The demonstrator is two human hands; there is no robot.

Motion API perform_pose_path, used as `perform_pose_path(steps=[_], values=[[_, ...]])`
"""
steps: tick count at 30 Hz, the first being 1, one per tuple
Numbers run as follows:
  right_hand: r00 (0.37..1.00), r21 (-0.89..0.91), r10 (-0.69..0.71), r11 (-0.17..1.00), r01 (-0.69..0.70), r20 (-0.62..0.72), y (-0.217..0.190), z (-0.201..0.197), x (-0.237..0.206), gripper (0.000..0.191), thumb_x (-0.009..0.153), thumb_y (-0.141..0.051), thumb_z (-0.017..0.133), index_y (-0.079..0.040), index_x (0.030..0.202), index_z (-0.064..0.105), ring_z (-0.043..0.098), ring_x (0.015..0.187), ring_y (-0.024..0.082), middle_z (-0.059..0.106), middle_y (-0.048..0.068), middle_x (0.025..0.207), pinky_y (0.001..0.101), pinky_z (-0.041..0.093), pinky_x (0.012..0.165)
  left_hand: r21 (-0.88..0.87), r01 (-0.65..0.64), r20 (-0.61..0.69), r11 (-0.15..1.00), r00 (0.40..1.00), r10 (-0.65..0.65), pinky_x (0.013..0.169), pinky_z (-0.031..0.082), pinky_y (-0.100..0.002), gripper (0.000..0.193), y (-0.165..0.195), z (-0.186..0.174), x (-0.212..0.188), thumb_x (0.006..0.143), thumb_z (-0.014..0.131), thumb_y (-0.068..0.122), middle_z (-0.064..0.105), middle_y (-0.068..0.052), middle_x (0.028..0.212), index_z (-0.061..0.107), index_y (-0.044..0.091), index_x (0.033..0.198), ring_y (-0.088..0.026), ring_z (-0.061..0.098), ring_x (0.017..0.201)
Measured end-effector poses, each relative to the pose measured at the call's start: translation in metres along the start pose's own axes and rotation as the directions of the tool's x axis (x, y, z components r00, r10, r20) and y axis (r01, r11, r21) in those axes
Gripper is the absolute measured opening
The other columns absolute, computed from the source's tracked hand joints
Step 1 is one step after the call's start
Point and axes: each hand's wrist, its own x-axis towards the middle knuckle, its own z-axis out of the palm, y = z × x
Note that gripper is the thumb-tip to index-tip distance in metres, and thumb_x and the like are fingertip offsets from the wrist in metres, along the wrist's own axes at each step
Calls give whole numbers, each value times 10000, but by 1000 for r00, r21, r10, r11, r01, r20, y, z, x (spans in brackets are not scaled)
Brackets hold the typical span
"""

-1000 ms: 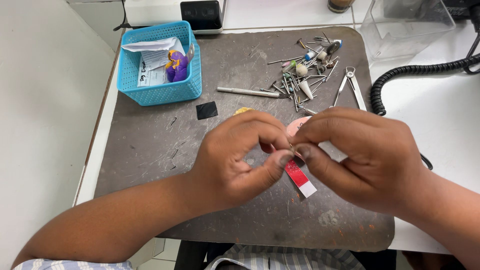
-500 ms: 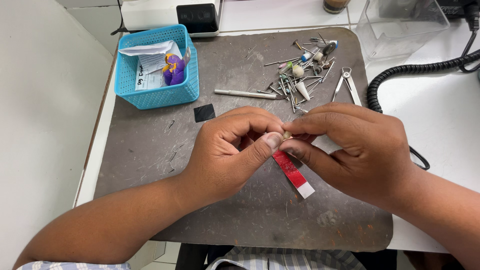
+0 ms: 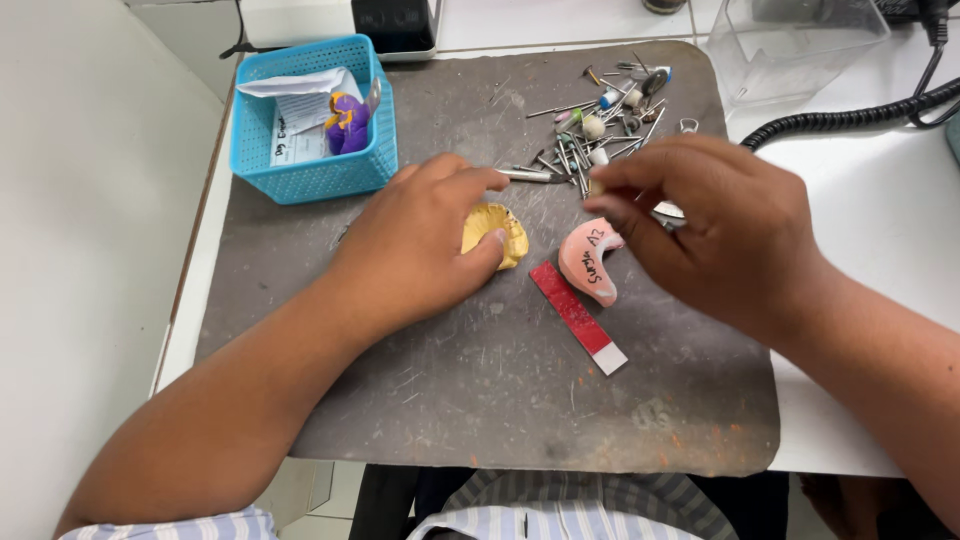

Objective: The person uses a rotary tool to grind and smooth a small tooth on a pink denture base. They repeatedly fit the denture into a yellow dental cast to check occlusion, then use a red articulating paper strip to mark contact points before further grinding.

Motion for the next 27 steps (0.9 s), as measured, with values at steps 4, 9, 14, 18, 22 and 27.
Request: perform_pose_path(steps=[4,9,14,18,22,27], values=[[995,64,101,993,-102,11,9,4,0,165,976,-101,835,-20,1084,738,755,853,162,750,107,1009,262,591,723,-9,18,14,1000,1000,-18,823,532,-478,310,-8,8,7,810,761,254,694,-150,1041,717,72,1057,-384,671,957],[993,173,117,978,-117,11,-3,8,-3,135,1017,-104,836,-15,1053,741,767,851,131,749,93,1055,235,623,770,-299,142,-64,944,984,-168,706,567,-356,319,-2,15,9,854,772,199,689,-76,899,553,41,1023,-240,726,788],[995,14,-90,996,91,-37,-23,8,3,154,916,-63,848,17,991,740,749,820,195,737,140,953,271,600,681,-623,89,-69,777,983,-168,670,560,-238,227,19,28,-1,934,730,109,661,-46,928,537,51,1038,-72,647,790],[995,-25,-74,997,72,-63,-31,4,8,135,873,-30,839,33,947,746,739,767,209,730,151,898,285,593,631,-832,33,-25,553,995,-96,743,586,-216,234,21,28,-5,939,704,54,665,-61,1058,558,12,1117,-50,655,885],[993,-30,-109,994,108,-50,-30,2,12,147,892,-36,850,20,971,739,740,801,203,721,140,934,271,596,657,-881,55,19,470,997,-80,853,639,-246,267,20,24,-5,986,706,76,686,-93,1137,604,-23,1212,-90,709,973],[997,-22,-65,998,64,-29,-29,-1,9,175,830,-28,865,34,943,747,721,727,201,709,145,876,281,579,599,-870,11,13,494,1000,1,930,658,-270,302,24,18,-10,1013,677,63,714,-117,1182,602,-35,1289,-133,760,1050]])
